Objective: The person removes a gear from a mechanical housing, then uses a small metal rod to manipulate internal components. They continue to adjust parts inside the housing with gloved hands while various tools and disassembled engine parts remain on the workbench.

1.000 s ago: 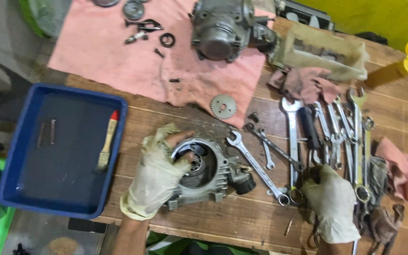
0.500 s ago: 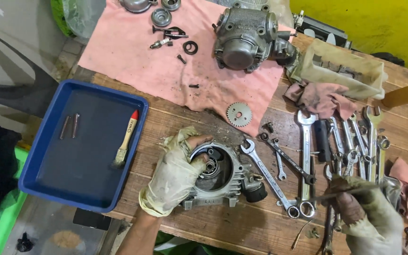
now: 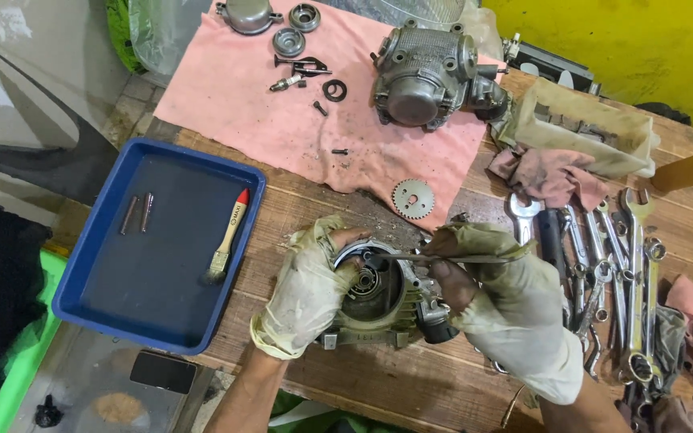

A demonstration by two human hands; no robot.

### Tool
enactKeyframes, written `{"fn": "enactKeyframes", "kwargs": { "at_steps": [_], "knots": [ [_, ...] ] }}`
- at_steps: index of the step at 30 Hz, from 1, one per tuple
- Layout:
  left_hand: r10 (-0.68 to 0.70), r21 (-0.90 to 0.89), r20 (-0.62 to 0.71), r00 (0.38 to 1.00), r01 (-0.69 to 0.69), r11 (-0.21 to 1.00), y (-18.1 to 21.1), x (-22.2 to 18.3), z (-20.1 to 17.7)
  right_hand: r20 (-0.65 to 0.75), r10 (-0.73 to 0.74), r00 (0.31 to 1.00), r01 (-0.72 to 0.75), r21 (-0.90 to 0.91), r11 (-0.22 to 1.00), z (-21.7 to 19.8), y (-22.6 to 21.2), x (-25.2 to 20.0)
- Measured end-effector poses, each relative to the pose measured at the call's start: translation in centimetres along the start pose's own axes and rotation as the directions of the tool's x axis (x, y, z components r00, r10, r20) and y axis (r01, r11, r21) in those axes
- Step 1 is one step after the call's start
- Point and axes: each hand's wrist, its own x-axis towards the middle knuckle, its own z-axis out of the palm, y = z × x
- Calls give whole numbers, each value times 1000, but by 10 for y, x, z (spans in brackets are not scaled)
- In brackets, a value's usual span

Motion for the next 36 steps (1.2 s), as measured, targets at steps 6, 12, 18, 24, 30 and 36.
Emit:
{"fn": "enactKeyframes", "kwargs": {
  "at_steps": [6,12,18,24,30,36],
  "knots": [
    [73,-20,-27,997,-73,997,3,-2,-2,14,-21,1000,24,-261,965,0,-9,10],
    [139,-12,-52,989,-139,990,1,-3,-2,284,-64,957,150,-292,944,-2,-20,25],
    [286,-37,-8,958,-286,958,12,-3,-13,305,-106,947,181,-229,956,2,-35,45],
    [472,-35,56,880,-470,882,-1,5,-14,285,-178,942,262,-288,921,3,-42,51],
    [-157,-793,199,967,253,554,19,2,-7,261,-74,963,101,-94,990,-18,-49,47],
    [-128,-915,247,960,275,296,-1,1,5,401,563,723,-609,-16,793,-34,-66,73]
  ]
}}
